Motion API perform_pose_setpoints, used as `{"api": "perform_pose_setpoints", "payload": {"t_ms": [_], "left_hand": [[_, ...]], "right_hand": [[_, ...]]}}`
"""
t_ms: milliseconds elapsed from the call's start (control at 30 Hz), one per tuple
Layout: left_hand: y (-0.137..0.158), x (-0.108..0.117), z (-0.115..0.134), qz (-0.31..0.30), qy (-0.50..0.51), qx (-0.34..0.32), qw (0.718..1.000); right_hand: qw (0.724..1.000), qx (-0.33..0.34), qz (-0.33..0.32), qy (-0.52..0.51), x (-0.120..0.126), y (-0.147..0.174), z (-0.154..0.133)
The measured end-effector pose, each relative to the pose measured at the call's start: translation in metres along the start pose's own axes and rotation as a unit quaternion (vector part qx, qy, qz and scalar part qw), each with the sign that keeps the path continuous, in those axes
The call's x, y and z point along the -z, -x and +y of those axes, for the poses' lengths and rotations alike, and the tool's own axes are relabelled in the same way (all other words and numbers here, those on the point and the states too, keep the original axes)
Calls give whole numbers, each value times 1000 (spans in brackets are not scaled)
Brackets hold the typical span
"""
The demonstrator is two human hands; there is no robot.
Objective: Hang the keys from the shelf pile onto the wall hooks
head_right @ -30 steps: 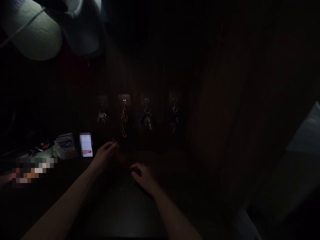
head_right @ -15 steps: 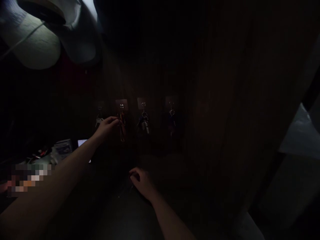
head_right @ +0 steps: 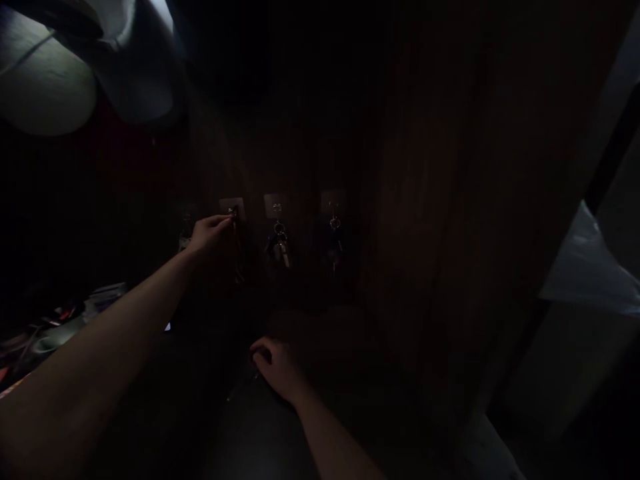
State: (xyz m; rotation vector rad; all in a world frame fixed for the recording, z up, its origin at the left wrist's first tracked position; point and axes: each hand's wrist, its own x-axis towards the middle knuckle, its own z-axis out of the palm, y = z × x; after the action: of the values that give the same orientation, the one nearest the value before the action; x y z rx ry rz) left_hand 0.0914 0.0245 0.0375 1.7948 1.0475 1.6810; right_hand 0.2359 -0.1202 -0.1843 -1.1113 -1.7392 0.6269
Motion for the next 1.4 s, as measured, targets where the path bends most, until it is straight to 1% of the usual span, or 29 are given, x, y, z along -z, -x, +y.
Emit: {"api": "perform_pose_setpoints", "payload": {"t_ms": [67,200,233,367,433,633,867,1000,1100,1233,1400], "left_hand": [[-1,1,-5,16,-38,-16,999],[-2,3,-19,85,-110,-40,989],[-1,3,-23,88,-115,-38,989],[6,4,-36,57,-111,-23,992],[14,4,-41,51,-115,-13,992],[45,2,-57,41,-105,10,994],[89,-1,-83,25,-73,44,996],[120,1,-101,4,-88,94,992],[143,4,-111,-2,-76,127,989],[168,10,-117,-7,-63,151,987],[188,13,-116,-19,-35,174,984]], "right_hand": [[1000,-1,-3,-2,0,0,1],[1000,-6,-5,-1,-2,-1,3],[1000,-8,-5,0,-2,-1,4],[1000,-8,-7,-1,-2,0,4],[1000,-8,-8,1,-2,0,4],[1000,-4,-4,-1,-2,0,2],[1000,-10,-13,-4,-1,-1,0],[1000,-13,-10,-3,-1,-1,1],[1000,-5,-15,-11,0,-1,1],[1000,-5,-14,-6,1,-2,0],[1000,-7,-4,11,-1,-3,5]]}}
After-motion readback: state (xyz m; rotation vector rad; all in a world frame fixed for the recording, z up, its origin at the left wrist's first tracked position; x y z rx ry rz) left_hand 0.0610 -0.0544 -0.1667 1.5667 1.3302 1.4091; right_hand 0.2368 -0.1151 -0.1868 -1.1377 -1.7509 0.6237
